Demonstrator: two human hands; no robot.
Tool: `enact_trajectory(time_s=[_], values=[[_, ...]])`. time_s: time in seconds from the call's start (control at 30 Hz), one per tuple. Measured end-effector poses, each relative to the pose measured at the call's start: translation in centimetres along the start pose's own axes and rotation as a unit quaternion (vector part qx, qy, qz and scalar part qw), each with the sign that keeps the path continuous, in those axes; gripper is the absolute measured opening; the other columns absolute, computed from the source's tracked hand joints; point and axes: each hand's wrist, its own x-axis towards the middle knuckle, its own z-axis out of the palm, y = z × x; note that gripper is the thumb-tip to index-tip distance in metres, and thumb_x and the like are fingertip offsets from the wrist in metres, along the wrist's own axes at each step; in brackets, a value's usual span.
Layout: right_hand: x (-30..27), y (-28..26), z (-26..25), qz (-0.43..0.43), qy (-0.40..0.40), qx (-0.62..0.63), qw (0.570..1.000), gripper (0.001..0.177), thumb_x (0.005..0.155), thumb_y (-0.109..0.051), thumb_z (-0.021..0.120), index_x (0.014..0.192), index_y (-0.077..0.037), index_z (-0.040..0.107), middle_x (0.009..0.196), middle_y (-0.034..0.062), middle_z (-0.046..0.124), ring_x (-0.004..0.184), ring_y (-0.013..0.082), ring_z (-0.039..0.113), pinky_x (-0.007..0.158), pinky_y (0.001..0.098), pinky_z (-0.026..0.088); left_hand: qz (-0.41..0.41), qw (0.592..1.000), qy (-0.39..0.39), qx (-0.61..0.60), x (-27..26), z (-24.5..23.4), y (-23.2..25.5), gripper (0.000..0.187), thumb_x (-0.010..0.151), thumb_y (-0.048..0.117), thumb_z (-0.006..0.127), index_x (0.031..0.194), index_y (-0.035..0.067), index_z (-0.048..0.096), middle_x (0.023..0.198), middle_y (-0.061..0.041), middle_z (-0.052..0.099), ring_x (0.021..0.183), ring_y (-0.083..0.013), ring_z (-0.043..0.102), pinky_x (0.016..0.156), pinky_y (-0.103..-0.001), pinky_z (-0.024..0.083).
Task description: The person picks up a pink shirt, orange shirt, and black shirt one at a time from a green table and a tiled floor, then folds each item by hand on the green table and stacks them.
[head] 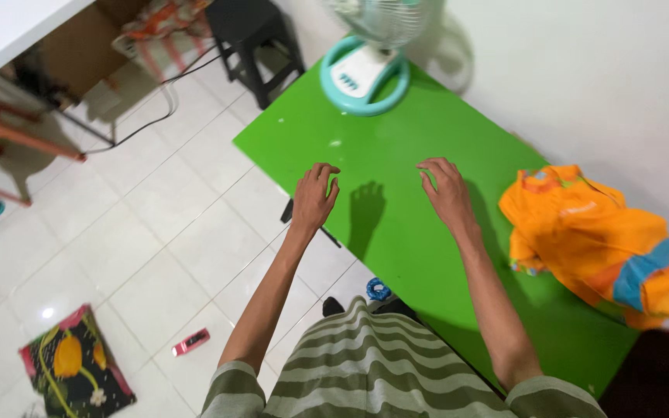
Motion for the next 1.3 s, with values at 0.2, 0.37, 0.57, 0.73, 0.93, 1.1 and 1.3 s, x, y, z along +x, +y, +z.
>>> enact_trajectory(time_s=[0.2,0.37,0.57,0.73,0.93,1.1,1.3], values=[[2.1,-5.6,4.1,-0.04,-0.024,0.015,0.999,0.019,0.1,-0.011,0.065,0.118,-0.004,0.068,0.119,0.0129,0.068,0.111,0.033,0.063,0.096,0.0436,0.051,-0.045,0.998,0.053,0.011,-3.6,-5.9,-3.7,0.02,0.098,0.014,0.063,0.116,0.006,0.064,0.114,-0.01,0.063,0.093,-0.0316,0.062,0.077,-0.046,0.047],[3.1,-10.0,7.0,-0.021,-0.076,0.044,0.996,0.02,0.1,-0.013,0.064,0.117,-0.006,0.069,0.115,0.0127,0.07,0.105,0.0318,0.068,0.089,0.0431,0.053,-0.056,0.994,0.094,0.01,-6.2,-10.1,-5.6,0.019,0.099,0.013,0.063,0.116,0.004,0.065,0.116,-0.011,0.064,0.089,-0.0313,0.063,0.074,-0.045,0.048],[4.0,-14.0,9.1,-0.074,-0.079,0.086,0.99,0.02,0.101,-0.012,0.064,0.117,-0.003,0.071,0.113,0.0149,0.072,0.1,0.032,0.071,0.085,0.042,0.055,-0.108,0.986,0.118,0.039,-10.3,-13.6,-8.1,0.019,0.098,0.014,0.063,0.114,0.005,0.069,0.112,-0.009,0.065,0.084,-0.0298,0.063,0.074,-0.044,0.049],[4.3,-16.7,10.4,-0.088,-0.084,0.141,0.983,0.018,0.1,-0.01,0.064,0.116,-0.003,0.07,0.111,0.0145,0.073,0.1,0.0288,0.073,0.087,0.0386,0.057,-0.144,0.978,0.144,0.051,-13.1,-15.9,-9.2,0.018,0.098,0.015,0.063,0.112,0.006,0.07,0.113,-0.008,0.065,0.084,-0.0289,0.063,0.074,-0.043,0.05],[4.6,-19.3,12.4,-0.107,-0.133,0.162,0.972,0.019,0.101,-0.01,0.064,0.117,-0.003,0.07,0.112,0.0142,0.073,0.101,0.0277,0.073,0.088,0.0379,0.058,-0.189,0.967,0.166,0.047,-16.2,-17.4,-9.4,0.017,0.1,0.015,0.062,0.112,0.006,0.07,0.113,-0.007,0.065,0.084,-0.0275,0.063,0.074,-0.042,0.05],[5.7,-21.3,14.1,-0.123,-0.174,0.172,0.962,0.019,0.1,-0.01,0.064,0.117,-0.004,0.071,0.114,0.0125,0.074,0.102,0.0259,0.073,0.089,0.0373,0.058,-0.23,0.953,0.188,0.061,-18.0,-18.5,-9.4,0.016,0.099,0.015,0.062,0.11,0.006,0.07,0.111,-0.006,0.064,0.083,-0.0266,0.063,0.074,-0.042,0.049],[8.3,-23.1,17.9,-0.164,-0.233,0.185,0.94,0.02,0.1,-0.013,0.065,0.118,-0.005,0.071,0.113,0.0118,0.074,0.101,0.0257,0.073,0.087,0.0375,0.058,-0.278,0.928,0.235,0.075,-20.0,-19.3,-11.4,0.014,0.099,0.014,0.062,0.108,0.006,0.07,0.111,-0.005,0.065,0.087,-0.0264,0.064,0.074,-0.042,0.049]])
